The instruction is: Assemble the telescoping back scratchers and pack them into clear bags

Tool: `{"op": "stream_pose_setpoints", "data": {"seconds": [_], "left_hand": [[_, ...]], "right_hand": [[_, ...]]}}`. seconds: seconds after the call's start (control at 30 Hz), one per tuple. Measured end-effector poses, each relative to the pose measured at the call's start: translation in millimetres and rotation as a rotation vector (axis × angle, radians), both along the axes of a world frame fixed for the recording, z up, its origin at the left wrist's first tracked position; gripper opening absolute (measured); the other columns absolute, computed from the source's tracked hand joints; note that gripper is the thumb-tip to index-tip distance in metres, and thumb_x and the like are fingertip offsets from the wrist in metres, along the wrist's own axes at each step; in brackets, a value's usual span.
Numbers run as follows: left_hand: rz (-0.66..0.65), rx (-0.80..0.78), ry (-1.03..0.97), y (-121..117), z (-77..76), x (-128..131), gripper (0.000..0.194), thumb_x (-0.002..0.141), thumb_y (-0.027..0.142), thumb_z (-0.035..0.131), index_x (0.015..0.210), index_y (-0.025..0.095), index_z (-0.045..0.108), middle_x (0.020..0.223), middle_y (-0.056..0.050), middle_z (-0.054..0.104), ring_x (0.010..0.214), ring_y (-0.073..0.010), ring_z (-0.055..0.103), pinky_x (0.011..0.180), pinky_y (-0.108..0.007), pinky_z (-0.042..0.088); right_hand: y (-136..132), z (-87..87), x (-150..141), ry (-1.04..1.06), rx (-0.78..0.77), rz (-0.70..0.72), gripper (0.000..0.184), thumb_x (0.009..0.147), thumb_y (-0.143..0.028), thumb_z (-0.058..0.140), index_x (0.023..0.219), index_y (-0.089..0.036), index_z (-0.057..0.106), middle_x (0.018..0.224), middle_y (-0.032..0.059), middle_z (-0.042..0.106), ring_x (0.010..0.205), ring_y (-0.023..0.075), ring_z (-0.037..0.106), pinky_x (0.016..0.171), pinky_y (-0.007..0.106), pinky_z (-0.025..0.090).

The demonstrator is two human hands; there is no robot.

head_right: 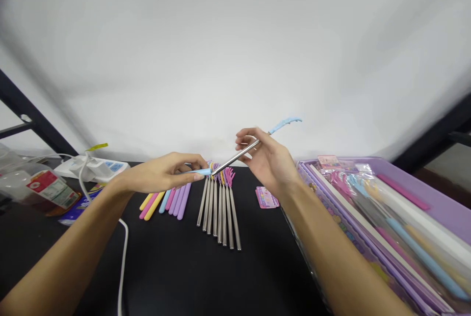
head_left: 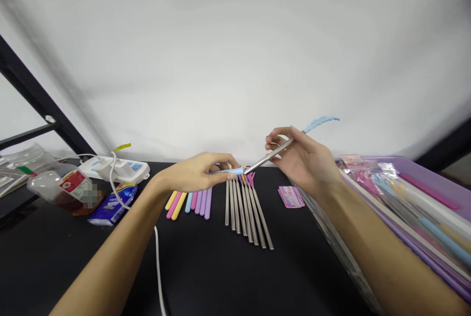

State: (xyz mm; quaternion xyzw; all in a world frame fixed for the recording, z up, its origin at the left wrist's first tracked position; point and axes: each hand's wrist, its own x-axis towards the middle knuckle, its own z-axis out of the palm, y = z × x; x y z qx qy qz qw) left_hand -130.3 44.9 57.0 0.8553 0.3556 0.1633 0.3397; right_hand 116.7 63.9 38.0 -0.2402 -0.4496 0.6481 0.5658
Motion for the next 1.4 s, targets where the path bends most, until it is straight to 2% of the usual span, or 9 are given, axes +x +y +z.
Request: {"op": "stream_pose_setpoints", "data": {"seconds": [0.17,0.3,0.57,0.73,0.87,1.0,1.13,1.27,1.4], "left_hand": [[0.026,-0.063,0.032,1.1,-2.7,-1.3,0.03,0.095,0.044,0.049,0.113,0.023,0.061,0.086,0.0,0.06,0.068,-0.0107,0.05,0.061,-0.023,0.042],[0.03,-0.125,0.034,3.3,-5.6,-2.5,0.038,0.096,0.052,0.046,0.113,0.021,0.058,0.073,0.002,0.054,0.058,-0.0092,0.042,0.053,-0.022,0.036],[0.055,-0.13,-0.117,4.3,-1.4,-5.0,0.037,0.095,0.049,0.049,0.109,0.017,0.061,0.075,0.0,0.055,0.069,-0.0117,0.049,0.058,-0.023,0.037],[0.019,-0.234,-0.22,1.6,-3.9,9.3,0.037,0.095,0.05,0.049,0.096,0.015,0.06,0.067,0.003,0.043,0.055,-0.0075,0.033,0.048,-0.022,0.025],[-0.015,-0.33,-0.349,-1.0,-12.2,24.9,0.036,0.097,0.05,0.046,0.08,0.018,0.046,0.064,0.006,0.031,0.051,-0.0059,0.025,0.046,-0.021,0.02],[0.058,-0.202,-0.255,-4.9,-9.3,24.6,0.034,0.095,0.05,0.049,0.086,0.018,0.051,0.065,0.005,0.039,0.054,-0.0072,0.035,0.049,-0.021,0.028],[0.161,0.069,-0.052,-7.4,-2.5,17.7,0.035,0.094,0.052,0.05,0.1,0.019,0.058,0.068,0.003,0.052,0.058,-0.0105,0.047,0.055,-0.024,0.036],[0.189,0.387,0.088,-3.3,-6.3,16.1,0.027,0.094,0.045,0.052,0.101,0.019,0.058,0.073,0.001,0.058,0.063,-0.0122,0.049,0.061,-0.026,0.036],[0.187,0.502,0.15,1.9,-12.4,16.7,0.018,0.094,0.037,0.054,0.095,0.019,0.056,0.08,-0.001,0.063,0.069,-0.0142,0.054,0.064,-0.026,0.037]], "right_hand": [[4.5,-4.4,2.3,-0.143,0.037,-0.051,0.023,0.086,-0.042,0.067,0.078,-0.021,0.067,0.078,0.0007,0.057,0.059,0.0105,0.051,0.052,0.024,0.043],[2.5,-3.2,2.7,-0.192,0.08,-0.086,0.029,0.084,-0.043,0.07,0.071,-0.018,0.063,0.078,0.0008,0.058,0.061,0.0118,0.057,0.057,0.026,0.048],[-2.0,1.6,11.3,-0.242,0.199,-0.001,0.024,0.087,-0.041,0.068,0.079,-0.018,0.07,0.09,0.0035,0.064,0.077,0.0142,0.063,0.076,0.028,0.054],[-7.0,-0.9,-3.0,-0.212,0.256,0.043,0.027,0.084,-0.044,0.07,0.078,-0.018,0.071,0.087,0.0035,0.064,0.074,0.0134,0.061,0.075,0.03,0.052],[-8.8,-1.4,-12.5,-0.251,0.299,0.142,0.025,0.087,-0.042,0.067,0.085,-0.018,0.071,0.086,0.0033,0.065,0.075,0.0122,0.059,0.074,0.028,0.049],[-7.5,10.9,0.4,-0.3,0.203,0.058,0.027,0.082,-0.042,0.073,0.099,-0.021,0.07,0.089,0.0025,0.068,0.075,0.0135,0.063,0.071,0.027,0.05],[-6.0,25.0,22.6,-0.308,-0.006,-0.11,0.047,0.081,-0.064,0.062,0.09,-0.019,0.069,0.079,0.0089,0.072,0.062,0.0182,0.064,0.062,0.033,0.053],[-3.0,27.8,39.4,-0.667,-0.11,-0.114,0.061,0.079,-0.076,0.054,0.078,-0.016,0.069,0.072,0.014,0.072,0.051,0.0176,0.059,0.05,0.032,0.048],[-3.7,27.9,46.5,-1.04,-0.018,-0.071,0.054,0.076,-0.069,0.064,0.067,-0.017,0.066,0.057,0.0065,0.065,0.043,0.012,0.048,0.046,0.028,0.038]]}}
